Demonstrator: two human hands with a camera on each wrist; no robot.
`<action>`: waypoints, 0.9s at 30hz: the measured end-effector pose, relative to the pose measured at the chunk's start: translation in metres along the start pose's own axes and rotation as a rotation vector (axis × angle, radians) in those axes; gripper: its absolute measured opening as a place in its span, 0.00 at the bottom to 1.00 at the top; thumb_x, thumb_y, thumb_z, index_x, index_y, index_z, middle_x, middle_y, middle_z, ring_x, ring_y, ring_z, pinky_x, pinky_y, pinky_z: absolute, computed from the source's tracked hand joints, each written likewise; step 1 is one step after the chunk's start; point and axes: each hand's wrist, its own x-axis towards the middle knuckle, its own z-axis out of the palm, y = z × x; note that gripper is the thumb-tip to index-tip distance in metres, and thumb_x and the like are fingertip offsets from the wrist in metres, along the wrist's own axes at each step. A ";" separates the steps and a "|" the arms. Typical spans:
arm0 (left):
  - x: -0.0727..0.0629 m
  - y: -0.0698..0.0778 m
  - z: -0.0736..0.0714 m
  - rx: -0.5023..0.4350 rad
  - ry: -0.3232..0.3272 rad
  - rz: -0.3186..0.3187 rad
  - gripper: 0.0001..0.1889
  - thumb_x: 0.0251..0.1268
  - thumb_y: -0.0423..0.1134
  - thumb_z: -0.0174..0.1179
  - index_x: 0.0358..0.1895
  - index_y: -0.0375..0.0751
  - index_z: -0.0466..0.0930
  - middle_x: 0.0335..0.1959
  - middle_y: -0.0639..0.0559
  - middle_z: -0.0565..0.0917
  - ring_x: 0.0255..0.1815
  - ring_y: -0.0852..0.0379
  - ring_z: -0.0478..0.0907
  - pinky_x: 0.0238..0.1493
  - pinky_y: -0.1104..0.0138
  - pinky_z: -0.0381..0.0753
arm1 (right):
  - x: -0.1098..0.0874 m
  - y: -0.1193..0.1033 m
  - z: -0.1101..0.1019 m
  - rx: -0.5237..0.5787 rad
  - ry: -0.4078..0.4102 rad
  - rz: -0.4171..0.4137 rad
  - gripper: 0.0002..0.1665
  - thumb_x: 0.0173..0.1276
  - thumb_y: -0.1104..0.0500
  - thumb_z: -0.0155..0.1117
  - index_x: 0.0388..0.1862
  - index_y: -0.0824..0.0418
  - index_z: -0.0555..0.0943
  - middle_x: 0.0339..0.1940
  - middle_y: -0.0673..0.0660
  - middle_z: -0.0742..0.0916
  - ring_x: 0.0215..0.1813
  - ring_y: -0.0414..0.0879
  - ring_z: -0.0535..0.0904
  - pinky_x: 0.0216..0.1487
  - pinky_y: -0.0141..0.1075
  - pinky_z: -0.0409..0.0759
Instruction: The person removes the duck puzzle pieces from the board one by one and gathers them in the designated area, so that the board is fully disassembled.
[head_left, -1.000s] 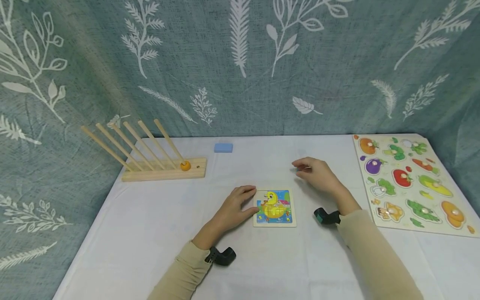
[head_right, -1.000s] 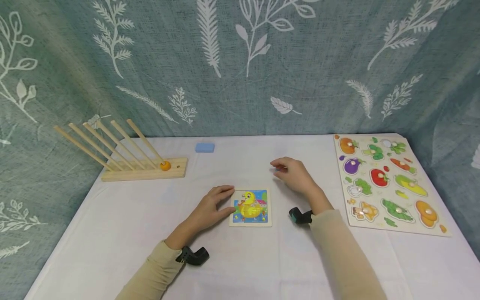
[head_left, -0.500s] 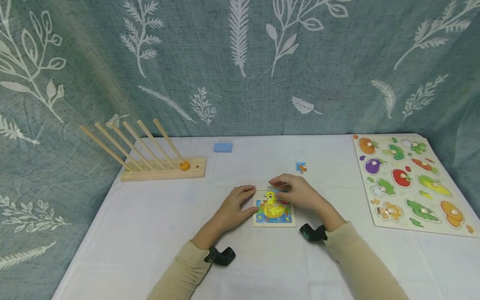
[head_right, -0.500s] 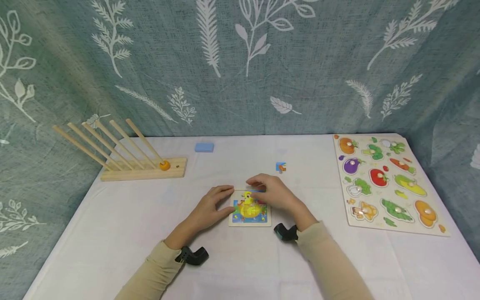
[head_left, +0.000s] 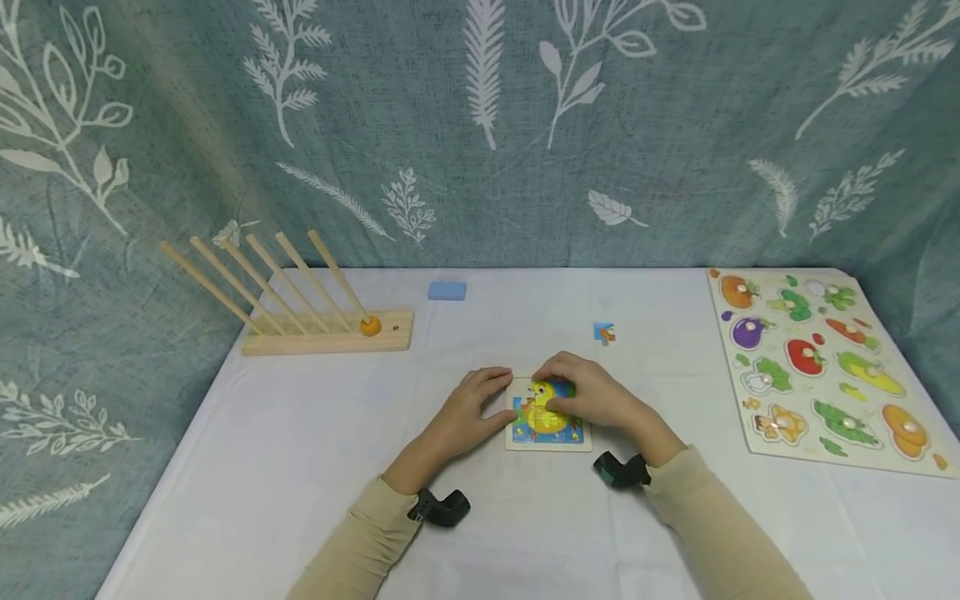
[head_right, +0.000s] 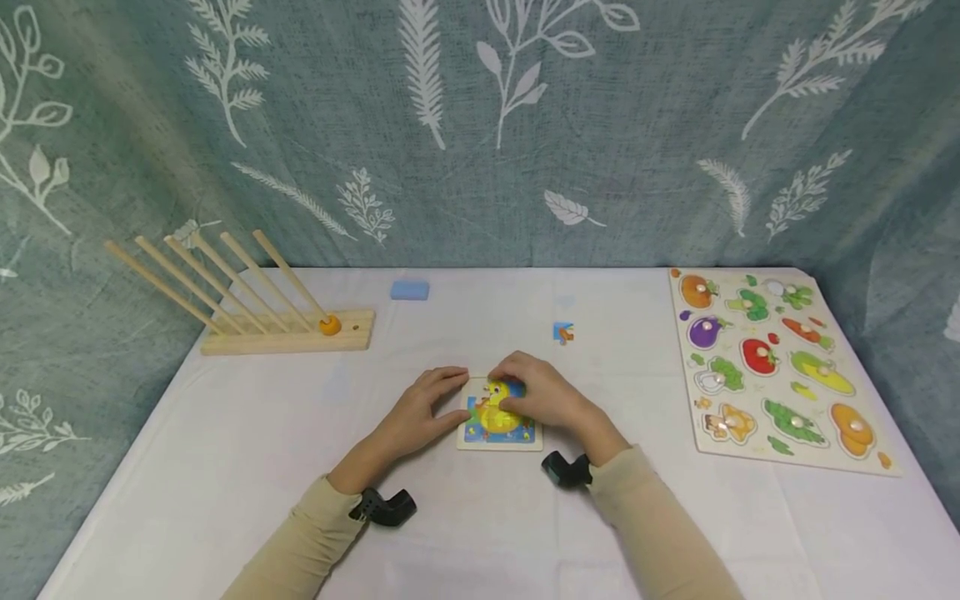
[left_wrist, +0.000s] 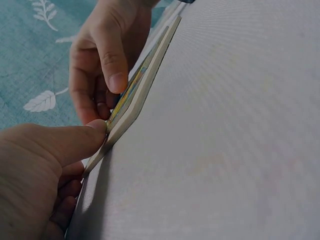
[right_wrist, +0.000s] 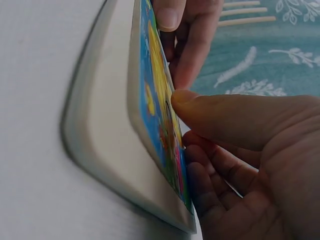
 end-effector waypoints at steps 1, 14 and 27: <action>0.000 0.000 0.000 0.000 0.001 0.003 0.29 0.61 0.44 0.64 0.63 0.33 0.71 0.64 0.45 0.72 0.67 0.48 0.66 0.68 0.54 0.68 | 0.000 0.000 0.000 -0.006 -0.002 -0.009 0.21 0.61 0.60 0.67 0.54 0.60 0.79 0.53 0.54 0.80 0.58 0.50 0.75 0.62 0.47 0.74; 0.000 0.003 -0.002 -0.004 -0.002 0.001 0.30 0.61 0.44 0.64 0.64 0.32 0.71 0.64 0.44 0.72 0.66 0.47 0.67 0.67 0.53 0.68 | 0.003 0.002 0.001 -0.052 -0.079 -0.014 0.22 0.63 0.63 0.63 0.57 0.59 0.79 0.53 0.55 0.76 0.57 0.50 0.71 0.62 0.48 0.72; 0.001 0.000 0.000 -0.023 0.000 0.011 0.30 0.61 0.43 0.64 0.63 0.31 0.71 0.64 0.43 0.72 0.66 0.46 0.66 0.67 0.53 0.68 | 0.005 0.000 0.000 -0.010 -0.103 0.006 0.19 0.63 0.64 0.63 0.54 0.57 0.78 0.53 0.55 0.73 0.58 0.51 0.68 0.64 0.50 0.70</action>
